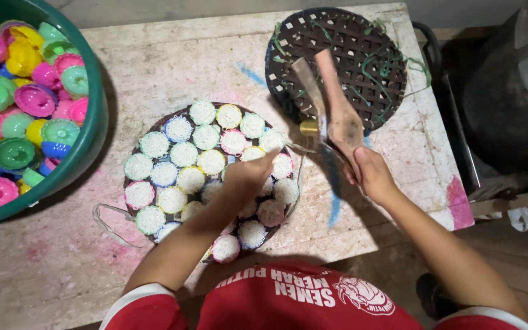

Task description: The person scoops white dough from a green basin using a wooden mold and presses it into colorful plastic molds arranged in a woven tray. They repeatedly fill each mold and place the filled molds into the tray.

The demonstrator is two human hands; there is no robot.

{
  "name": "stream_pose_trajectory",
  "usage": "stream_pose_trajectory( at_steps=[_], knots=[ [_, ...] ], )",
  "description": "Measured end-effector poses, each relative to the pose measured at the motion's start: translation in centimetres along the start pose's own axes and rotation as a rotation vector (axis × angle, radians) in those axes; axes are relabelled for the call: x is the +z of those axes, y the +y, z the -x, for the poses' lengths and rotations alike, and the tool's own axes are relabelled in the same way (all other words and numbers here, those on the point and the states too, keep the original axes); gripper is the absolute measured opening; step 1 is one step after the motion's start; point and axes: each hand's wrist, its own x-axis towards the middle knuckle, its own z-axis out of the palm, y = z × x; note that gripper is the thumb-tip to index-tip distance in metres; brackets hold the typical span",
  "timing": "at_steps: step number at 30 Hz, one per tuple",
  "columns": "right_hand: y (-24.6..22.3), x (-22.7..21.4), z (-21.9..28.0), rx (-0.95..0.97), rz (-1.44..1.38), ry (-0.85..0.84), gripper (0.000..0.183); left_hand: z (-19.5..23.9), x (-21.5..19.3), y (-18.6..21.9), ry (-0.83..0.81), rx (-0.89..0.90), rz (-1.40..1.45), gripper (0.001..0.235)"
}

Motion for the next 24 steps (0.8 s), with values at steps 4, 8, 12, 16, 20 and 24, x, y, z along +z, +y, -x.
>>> stream_pose_trajectory(
  at_steps=[4,8,12,16,20,24],
  knots=[
    [-0.1,0.8,2.2,-0.072,-0.256,-0.003,0.076,-1.7,-1.0,2.5,0.004,0.087,-0.081,0.019],
    [0.2,2.0,3.8,-0.163,-0.439,0.004,0.084,-5.2,-1.1,4.3,-0.195,0.073,-0.192,0.033],
    [1.2,1.6,5.6,-0.208,-0.578,0.026,0.085,-6.5,-1.4,5.4,-0.311,0.075,-0.242,0.047],
    [2.3,0.9,7.4,-0.241,-0.569,0.094,0.086,-6.6,-1.2,5.4,-0.363,0.095,-0.323,0.045],
    [2.9,0.5,8.7,-0.263,-0.589,0.156,0.081,-6.2,-0.1,4.9,-0.295,0.144,-0.309,0.034],
    [3.0,0.3,9.3,-0.265,-0.611,0.200,0.079,-5.9,1.3,4.1,-0.266,0.139,-0.243,0.015]
  ],
)
